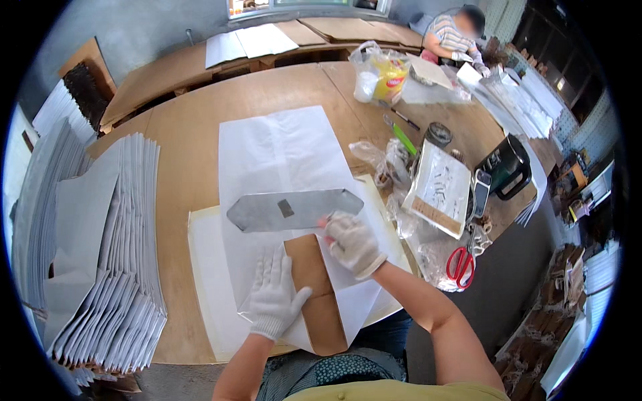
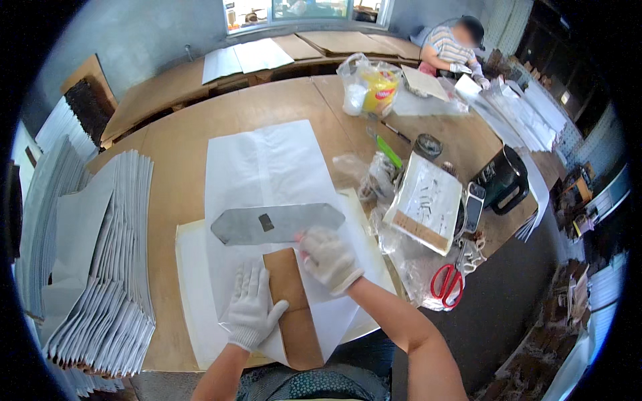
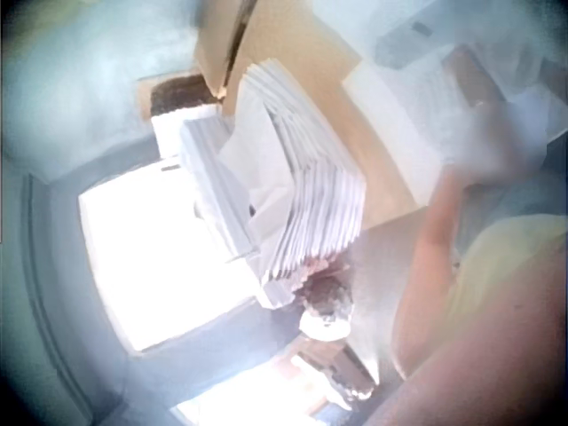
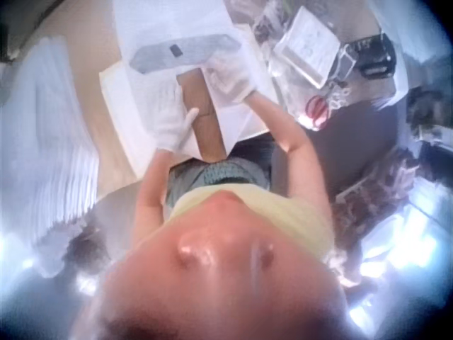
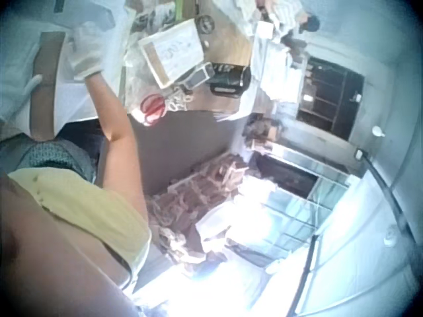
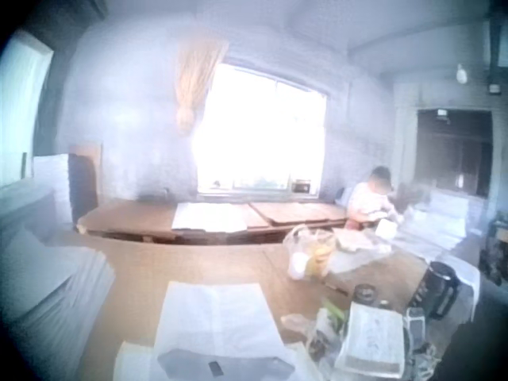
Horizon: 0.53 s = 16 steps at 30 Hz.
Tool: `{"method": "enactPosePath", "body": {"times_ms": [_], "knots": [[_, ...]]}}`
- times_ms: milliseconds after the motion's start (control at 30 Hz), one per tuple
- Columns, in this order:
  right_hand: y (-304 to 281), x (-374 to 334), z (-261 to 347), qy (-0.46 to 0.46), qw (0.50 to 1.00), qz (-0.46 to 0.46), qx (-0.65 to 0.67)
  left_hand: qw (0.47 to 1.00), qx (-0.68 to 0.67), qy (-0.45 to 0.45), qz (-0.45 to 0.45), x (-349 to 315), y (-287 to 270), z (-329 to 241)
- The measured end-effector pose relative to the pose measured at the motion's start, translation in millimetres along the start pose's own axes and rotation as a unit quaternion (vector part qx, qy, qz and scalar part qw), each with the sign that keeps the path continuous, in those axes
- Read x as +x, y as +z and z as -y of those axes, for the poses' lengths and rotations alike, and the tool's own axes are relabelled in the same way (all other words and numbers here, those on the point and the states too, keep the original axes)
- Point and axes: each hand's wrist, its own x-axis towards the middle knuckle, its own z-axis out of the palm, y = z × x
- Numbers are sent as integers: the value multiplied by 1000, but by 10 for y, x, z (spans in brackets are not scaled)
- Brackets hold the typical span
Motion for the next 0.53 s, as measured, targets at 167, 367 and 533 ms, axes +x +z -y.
{"method": "enactPosePath", "body": {"times_ms": [167, 367, 533], "knots": [[-276, 312, -280, 207, 965, 67, -144, 995, 13, -89, 41, -585, -16, 34], [-258, 442, -254, 358, 913, 176, -87, 997, 18, -75, -10, -672, 82, 159], [-254, 169, -849, 357, 907, 202, 92, 996, 19, -86, 18, -686, -32, 84]]}}
